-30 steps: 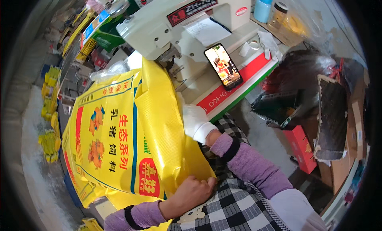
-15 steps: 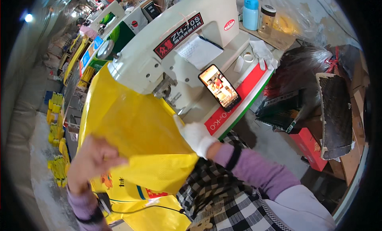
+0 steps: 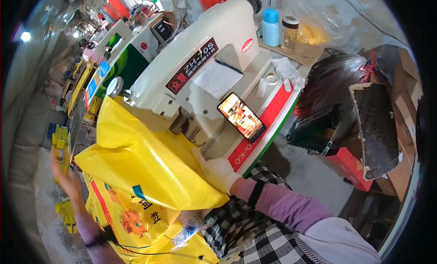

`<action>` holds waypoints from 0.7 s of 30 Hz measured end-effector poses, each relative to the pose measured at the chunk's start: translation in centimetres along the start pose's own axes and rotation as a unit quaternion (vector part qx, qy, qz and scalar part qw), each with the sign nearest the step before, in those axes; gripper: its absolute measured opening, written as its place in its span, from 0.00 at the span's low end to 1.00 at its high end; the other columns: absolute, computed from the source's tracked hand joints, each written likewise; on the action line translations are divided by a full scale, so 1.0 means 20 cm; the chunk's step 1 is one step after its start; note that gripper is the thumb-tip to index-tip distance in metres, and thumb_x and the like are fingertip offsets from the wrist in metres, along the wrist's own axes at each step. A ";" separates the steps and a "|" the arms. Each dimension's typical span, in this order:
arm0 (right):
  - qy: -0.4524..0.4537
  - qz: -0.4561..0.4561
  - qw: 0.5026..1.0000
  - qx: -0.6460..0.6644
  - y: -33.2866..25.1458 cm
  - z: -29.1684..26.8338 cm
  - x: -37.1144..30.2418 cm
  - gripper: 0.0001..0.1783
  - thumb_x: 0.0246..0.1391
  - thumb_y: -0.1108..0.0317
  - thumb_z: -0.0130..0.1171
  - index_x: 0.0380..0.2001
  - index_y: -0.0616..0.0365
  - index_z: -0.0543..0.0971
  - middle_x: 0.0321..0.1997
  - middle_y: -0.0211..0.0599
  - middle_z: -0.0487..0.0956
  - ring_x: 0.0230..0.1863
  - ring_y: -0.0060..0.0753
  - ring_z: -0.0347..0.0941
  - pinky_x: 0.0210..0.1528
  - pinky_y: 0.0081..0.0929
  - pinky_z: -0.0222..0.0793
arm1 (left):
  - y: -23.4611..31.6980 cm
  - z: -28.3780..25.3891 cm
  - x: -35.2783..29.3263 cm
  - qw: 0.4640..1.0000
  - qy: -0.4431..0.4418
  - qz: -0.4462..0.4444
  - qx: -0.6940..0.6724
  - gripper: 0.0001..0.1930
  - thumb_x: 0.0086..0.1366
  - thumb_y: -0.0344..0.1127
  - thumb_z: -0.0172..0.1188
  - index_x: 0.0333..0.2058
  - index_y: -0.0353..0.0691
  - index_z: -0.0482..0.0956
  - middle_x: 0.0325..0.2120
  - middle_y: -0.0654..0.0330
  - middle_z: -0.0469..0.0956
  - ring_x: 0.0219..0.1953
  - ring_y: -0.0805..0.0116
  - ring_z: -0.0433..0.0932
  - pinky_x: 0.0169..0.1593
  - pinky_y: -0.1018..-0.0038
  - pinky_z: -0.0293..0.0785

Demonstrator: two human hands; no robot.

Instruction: Sewing the edges of yellow plastic bags using an industrial sewing machine.

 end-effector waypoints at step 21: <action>-0.034 -0.385 0.868 0.312 -0.58 -0.23 -0.85 0.22 0.64 0.52 0.51 0.28 0.59 0.82 0.38 0.37 0.79 0.69 0.50 0.55 0.70 0.65 0.33 | -1.12 -1.59 -1.11 0.927 -0.134 -0.298 0.183 0.18 0.55 0.27 0.58 0.46 0.36 0.80 0.38 0.45 0.79 0.45 0.43 0.75 0.48 0.57 0.72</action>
Point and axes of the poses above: each hand's wrist, its own x-axis towards the middle knuckle, its own z-axis out of the palm, y = z × x, the point moved 5 cm from there along x, towards the middle knuckle
